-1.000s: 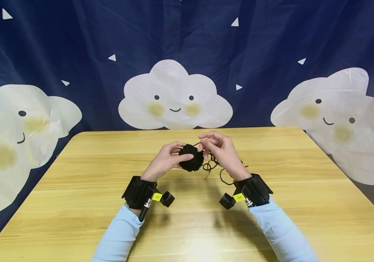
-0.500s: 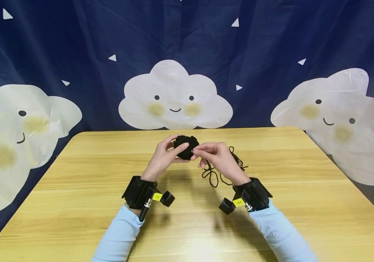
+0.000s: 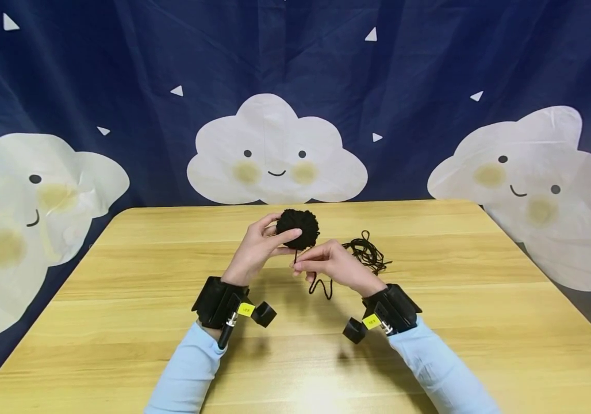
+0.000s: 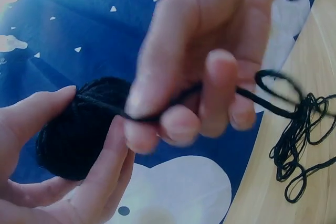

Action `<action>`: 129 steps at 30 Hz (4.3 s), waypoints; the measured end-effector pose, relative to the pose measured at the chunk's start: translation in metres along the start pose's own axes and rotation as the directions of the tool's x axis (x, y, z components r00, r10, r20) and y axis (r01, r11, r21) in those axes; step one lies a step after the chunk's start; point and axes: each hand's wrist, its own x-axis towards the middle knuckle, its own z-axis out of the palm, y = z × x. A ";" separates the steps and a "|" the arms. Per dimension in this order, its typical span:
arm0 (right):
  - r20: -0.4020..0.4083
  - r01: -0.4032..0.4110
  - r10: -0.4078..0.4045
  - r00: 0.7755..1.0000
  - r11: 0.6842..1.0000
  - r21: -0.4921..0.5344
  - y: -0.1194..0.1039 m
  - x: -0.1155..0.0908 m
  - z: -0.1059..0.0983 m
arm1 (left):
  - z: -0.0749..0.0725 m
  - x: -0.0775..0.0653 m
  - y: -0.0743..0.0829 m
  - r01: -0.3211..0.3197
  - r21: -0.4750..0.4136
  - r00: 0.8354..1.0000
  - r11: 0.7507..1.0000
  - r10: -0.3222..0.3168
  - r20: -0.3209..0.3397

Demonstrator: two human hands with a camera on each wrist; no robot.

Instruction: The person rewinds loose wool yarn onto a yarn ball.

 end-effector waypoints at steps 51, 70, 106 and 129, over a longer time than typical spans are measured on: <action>-0.307 0.090 -0.034 0.951 0.981 0.171 -0.019 -0.001 -0.015 | 0.000 0.000 -0.006 0.062 0.102 0.980 0.993 -0.080 0.183; -0.120 0.021 -0.012 0.993 0.997 0.071 -0.008 -0.002 -0.002 | -0.010 0.017 -0.027 -0.030 0.111 0.999 0.993 0.032 -0.015; -0.274 -0.043 0.099 0.957 0.978 0.203 0.006 0.005 -0.030 | 0.002 0.000 -0.004 0.020 0.196 0.993 0.980 -0.043 0.114; -0.375 0.115 -0.060 0.925 0.985 0.125 -0.012 0.000 -0.028 | 0.002 0.004 -0.008 0.087 0.198 0.958 0.976 -0.136 0.251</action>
